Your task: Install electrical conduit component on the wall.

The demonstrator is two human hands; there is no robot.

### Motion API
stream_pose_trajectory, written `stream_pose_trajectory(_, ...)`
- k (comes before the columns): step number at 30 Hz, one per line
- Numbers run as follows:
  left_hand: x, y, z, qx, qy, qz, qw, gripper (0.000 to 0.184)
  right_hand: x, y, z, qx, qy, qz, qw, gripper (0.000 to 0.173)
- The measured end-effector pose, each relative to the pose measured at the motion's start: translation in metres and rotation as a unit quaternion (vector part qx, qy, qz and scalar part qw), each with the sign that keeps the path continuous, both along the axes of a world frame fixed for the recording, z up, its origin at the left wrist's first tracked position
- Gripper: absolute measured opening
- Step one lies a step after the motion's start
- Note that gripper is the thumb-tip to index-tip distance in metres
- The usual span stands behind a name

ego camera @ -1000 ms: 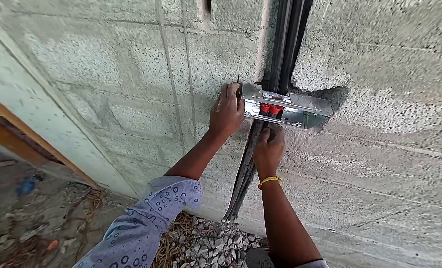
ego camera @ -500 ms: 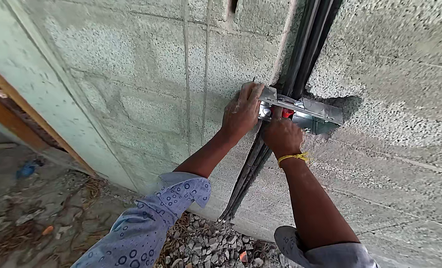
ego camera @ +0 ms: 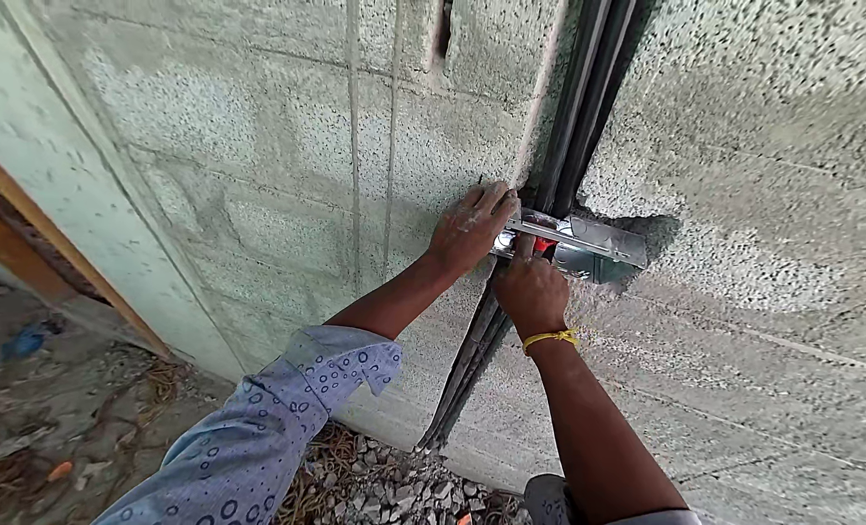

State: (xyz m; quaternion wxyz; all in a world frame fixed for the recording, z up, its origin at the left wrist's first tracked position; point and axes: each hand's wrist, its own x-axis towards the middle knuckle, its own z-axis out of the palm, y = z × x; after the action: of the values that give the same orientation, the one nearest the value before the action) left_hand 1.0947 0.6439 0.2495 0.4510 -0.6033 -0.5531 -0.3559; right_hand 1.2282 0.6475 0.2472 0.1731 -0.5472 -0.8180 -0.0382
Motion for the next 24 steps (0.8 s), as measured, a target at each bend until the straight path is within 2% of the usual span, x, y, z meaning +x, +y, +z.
stream_pose_trajectory(4, 0.003, -0.005, 0.004, -0.024, 0.025, 0.035, 0.999, 0.029, 0.003, 0.004, -0.009, 0.032, 0.002, 0.003, 0.999, 0.050)
stream_pose_trajectory(7, 0.001, -0.004, -0.015, 0.019, 0.017, 0.035, 0.999, 0.028, 0.003, 0.001, -0.016, 0.027, 0.020, -0.001, 0.999, 0.052)
stream_pose_trajectory(9, -0.003, -0.006, -0.022, 0.016, 0.009, 0.037, 0.999, 0.031, 0.003, 0.000, -0.017, 0.029, 0.024, 0.003, 0.999, 0.051)
stream_pose_trajectory(13, -0.004, -0.005, -0.018, 0.002, -0.020, 0.015, 1.000, 0.030, 0.007, -0.003, -0.016, 0.025, 0.021, -0.002, 0.999, 0.064)
stream_pose_trajectory(17, -0.008, -0.011, -0.006, -0.066, 0.003, 0.008, 0.998, 0.028, 0.009, -0.003, -0.013, 0.018, 0.024, 0.005, 1.000, 0.062)
stream_pose_trajectory(21, -0.002, -0.015, -0.008, -0.026, 0.064, 0.022, 0.997, 0.026, 0.012, -0.004, -0.019, 0.036, 0.023, 0.017, 0.999, 0.056)
stream_pose_trajectory(24, -0.006, -0.010, -0.006, -0.035, 0.058, 0.024, 0.997, 0.028, 0.010, -0.004, -0.021, 0.031, 0.030, 0.017, 0.999, 0.065)
